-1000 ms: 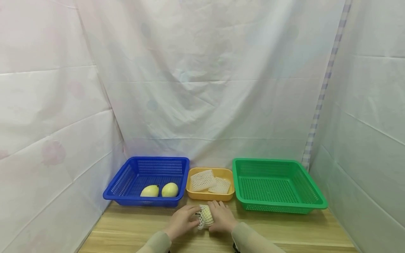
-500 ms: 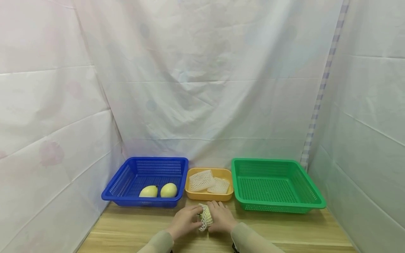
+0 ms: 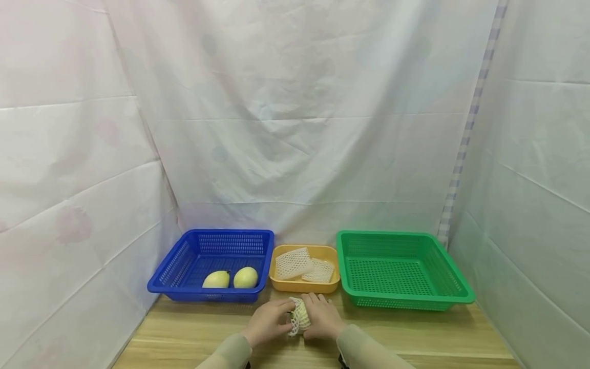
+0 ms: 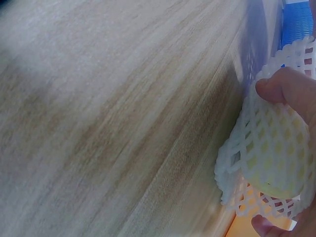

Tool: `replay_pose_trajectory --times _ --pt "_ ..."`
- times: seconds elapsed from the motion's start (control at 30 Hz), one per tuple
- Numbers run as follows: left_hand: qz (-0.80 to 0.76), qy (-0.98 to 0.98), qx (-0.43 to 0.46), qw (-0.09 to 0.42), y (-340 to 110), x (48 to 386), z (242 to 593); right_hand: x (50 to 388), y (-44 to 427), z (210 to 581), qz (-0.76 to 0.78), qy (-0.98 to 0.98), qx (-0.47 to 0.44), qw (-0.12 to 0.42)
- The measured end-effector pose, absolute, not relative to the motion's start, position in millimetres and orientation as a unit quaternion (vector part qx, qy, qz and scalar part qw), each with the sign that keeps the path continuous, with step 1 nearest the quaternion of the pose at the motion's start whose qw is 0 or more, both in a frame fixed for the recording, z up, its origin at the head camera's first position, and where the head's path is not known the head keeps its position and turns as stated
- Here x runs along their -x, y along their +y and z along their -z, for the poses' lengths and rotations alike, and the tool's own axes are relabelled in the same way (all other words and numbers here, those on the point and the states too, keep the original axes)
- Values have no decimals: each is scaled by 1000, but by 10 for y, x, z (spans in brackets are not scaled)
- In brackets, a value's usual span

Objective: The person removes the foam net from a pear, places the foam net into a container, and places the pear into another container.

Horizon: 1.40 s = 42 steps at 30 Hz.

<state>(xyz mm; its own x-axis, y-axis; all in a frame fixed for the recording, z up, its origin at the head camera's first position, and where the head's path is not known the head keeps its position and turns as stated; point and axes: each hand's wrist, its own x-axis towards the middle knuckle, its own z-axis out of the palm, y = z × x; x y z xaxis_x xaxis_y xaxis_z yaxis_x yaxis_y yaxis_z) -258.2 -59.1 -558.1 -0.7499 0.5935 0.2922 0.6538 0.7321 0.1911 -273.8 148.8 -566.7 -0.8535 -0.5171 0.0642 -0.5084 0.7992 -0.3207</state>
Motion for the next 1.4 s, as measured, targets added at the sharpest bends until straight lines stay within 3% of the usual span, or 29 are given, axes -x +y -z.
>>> replay_pose_trajectory --times 1.4 --pt "110 -922 348 133 -420 2681 5649 2755 1506 5681 187 948 255 33"
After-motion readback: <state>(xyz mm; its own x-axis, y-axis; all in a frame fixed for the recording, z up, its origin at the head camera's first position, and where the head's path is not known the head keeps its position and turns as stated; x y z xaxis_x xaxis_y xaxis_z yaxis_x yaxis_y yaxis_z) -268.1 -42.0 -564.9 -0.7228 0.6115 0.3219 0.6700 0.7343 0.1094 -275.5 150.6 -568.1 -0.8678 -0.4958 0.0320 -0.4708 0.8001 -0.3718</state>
